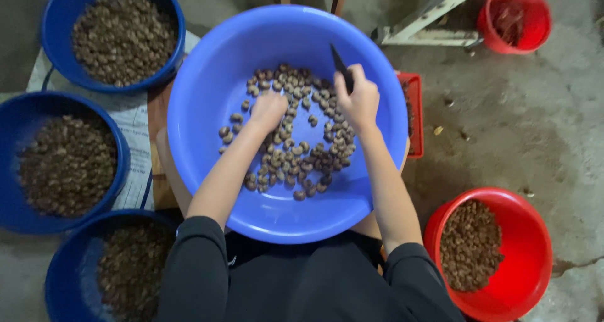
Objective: Peeling or cutting the outer layer of nuts using a small knife over a large plastic basin
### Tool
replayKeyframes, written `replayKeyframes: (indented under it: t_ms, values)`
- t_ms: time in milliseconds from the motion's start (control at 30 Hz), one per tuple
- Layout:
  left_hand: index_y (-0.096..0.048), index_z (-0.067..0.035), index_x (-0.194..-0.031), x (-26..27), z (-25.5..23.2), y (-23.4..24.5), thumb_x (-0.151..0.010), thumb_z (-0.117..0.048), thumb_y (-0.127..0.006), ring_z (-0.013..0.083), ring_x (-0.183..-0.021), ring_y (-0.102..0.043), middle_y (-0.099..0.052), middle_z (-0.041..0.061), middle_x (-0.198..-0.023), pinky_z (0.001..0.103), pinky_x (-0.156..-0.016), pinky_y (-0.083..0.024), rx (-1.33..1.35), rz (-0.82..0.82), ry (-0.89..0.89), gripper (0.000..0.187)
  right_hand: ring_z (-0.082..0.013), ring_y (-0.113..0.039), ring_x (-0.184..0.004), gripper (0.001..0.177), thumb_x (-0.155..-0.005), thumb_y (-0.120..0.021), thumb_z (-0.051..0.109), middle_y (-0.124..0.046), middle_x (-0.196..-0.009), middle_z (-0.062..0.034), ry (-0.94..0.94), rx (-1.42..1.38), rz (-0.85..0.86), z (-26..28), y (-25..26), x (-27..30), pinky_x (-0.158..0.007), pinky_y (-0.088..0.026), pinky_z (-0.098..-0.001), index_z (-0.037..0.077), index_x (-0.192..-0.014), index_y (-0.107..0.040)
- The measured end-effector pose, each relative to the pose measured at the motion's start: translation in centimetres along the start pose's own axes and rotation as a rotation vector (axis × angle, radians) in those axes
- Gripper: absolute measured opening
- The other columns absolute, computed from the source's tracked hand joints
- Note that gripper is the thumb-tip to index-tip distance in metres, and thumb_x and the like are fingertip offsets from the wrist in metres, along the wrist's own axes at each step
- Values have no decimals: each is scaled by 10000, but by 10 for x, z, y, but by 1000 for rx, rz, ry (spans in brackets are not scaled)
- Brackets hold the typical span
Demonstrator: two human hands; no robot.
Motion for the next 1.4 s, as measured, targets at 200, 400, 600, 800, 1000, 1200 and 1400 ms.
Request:
replayKeyframes:
  t_ms: [200,400,600,800,1000,1200,1400]
  values:
    - [-662,-131,-973,-1,-21,9,-852,-138,-627,214,-777,-656,-622,16,-823,352,-496,-546,-114,-74,-50,127,-437,-698,-698,234,-985,-635,465,-627,-601,-112,-75,2,114,1,-8,7,-630,-523,-538,238,-1000,-581]
    - [-650,-126,-861,-16,-27,-1,-875,-79,-606,258,-680,-689,-618,27,-734,404,-481,-549,68,21,8,66,-407,-710,-706,261,-979,-620,490,-641,-614,-81,-60,35,155,0,-13,8,-655,-541,-515,235,-986,-569]
    - [-678,-41,-1209,-40,-24,134,-956,-72,-719,307,-809,-782,-707,148,-1054,363,-620,-679,1805,135,910,258,-403,-713,-695,259,-971,-668,417,-684,-668,-135,-150,-209,247,1,-27,14,-612,-535,-460,175,-1056,-631]
    - [-640,-2,-1336,-34,-26,181,-964,20,-688,237,-959,-762,-728,138,-1170,374,-771,-682,1950,-68,743,376,-69,-558,-601,160,-916,-791,243,-643,-661,-6,-339,-896,330,46,-23,24,-475,-424,-208,129,-988,-705]
    - [-722,-56,-1232,-29,-29,186,-991,-131,-735,136,-933,-752,-791,85,-1029,267,-810,-639,1870,-157,782,253,-37,-442,-467,185,-961,-756,130,-499,-641,6,-373,-1165,354,43,-32,35,-411,-331,-174,12,-1066,-659]
    - [-725,-53,-1209,-25,-30,197,-1002,-115,-719,150,-941,-753,-786,99,-1065,312,-793,-655,1869,-154,839,216,-130,-625,-619,205,-947,-801,228,-681,-680,-79,-137,-742,247,43,-19,36,-571,-493,-276,93,-1078,-719]
    - [-733,-62,-1137,-24,-13,236,-975,-195,-766,127,-888,-759,-798,97,-996,220,-670,-630,1743,-203,870,212,-315,-670,-620,146,-1100,-512,236,-666,-659,-69,-18,-366,161,44,-7,42,-603,-522,-404,155,-1160,-618]
Point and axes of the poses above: each hand's wrist, its own x-axis away from the middle knuckle, its own y-axis out of the back of the hand, z = x × y, the point moved 4 cm from there along -x, towards the middle knuckle
